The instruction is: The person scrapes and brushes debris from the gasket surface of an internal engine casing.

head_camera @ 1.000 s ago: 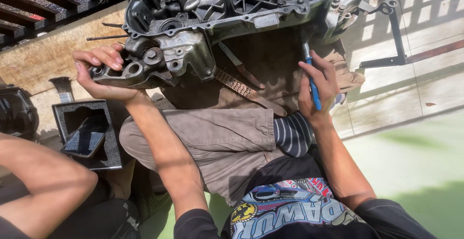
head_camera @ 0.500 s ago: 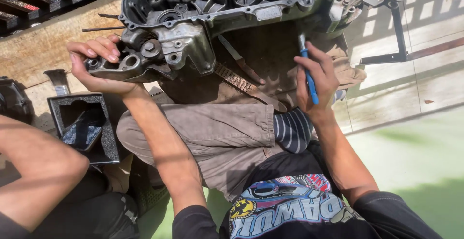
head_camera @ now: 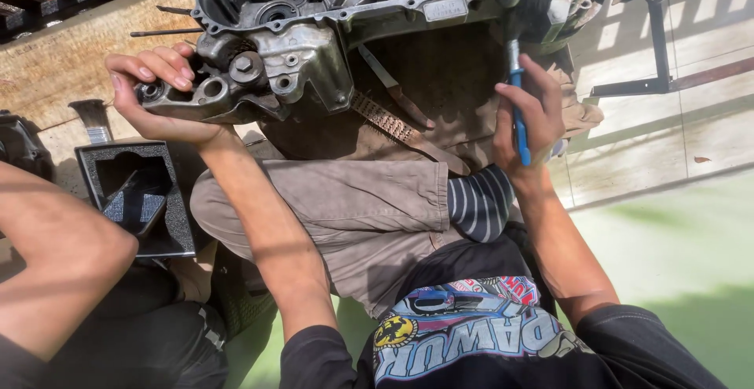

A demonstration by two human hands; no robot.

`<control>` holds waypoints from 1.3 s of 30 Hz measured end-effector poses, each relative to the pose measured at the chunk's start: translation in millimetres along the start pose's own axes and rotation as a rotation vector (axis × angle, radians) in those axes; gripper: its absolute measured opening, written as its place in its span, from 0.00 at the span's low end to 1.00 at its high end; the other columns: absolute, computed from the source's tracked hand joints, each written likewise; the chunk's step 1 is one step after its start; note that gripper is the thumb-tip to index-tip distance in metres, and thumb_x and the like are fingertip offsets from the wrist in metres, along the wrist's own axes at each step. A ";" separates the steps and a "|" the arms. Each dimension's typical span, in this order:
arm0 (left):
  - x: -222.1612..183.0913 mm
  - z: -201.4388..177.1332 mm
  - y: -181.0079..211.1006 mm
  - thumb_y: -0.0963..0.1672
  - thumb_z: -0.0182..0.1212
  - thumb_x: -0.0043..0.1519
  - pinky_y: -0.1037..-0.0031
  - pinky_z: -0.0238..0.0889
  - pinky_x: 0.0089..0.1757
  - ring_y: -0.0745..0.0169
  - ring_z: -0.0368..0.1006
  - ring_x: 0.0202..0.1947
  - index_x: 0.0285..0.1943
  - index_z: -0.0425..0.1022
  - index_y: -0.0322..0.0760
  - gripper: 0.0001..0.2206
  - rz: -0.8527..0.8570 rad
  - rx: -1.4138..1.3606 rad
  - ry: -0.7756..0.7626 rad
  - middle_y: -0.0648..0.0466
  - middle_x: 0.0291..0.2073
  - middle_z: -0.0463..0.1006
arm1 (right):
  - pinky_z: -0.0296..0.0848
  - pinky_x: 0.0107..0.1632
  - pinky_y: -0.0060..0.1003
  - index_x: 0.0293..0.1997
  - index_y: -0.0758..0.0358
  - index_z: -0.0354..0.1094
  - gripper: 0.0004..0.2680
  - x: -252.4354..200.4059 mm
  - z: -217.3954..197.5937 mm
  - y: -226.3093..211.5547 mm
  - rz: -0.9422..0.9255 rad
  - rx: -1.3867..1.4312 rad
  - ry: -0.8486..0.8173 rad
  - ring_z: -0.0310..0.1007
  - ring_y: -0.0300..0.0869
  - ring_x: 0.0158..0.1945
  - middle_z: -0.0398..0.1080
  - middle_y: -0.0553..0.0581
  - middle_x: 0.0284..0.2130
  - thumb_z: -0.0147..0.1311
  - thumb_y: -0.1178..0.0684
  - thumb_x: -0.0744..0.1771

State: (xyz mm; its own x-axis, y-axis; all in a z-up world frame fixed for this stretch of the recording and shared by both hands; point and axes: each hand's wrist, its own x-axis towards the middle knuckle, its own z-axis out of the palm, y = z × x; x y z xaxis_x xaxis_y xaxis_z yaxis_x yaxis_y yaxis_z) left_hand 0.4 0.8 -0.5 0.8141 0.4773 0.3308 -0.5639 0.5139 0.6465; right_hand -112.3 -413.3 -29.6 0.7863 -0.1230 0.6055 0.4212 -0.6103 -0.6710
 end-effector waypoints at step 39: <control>62.1 22.0 -11.8 0.46 0.41 0.68 0.61 0.68 0.39 0.54 0.61 0.24 0.36 0.61 0.34 0.11 -0.143 0.002 -0.021 0.49 0.19 0.63 | 0.74 0.47 0.45 0.52 0.60 0.73 0.14 -1.9 87.2 26.1 0.304 -0.077 -0.646 0.76 0.52 0.41 0.74 0.61 0.36 0.63 0.59 0.61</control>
State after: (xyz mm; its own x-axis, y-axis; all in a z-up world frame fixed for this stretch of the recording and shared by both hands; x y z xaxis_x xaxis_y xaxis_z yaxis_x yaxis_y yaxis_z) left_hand 60.7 8.6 27.4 0.8889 0.3845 0.2492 -0.4416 0.5740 0.6896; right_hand -63.4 -360.8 -85.6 0.9841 0.1773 0.0063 0.1270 -0.6789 -0.7232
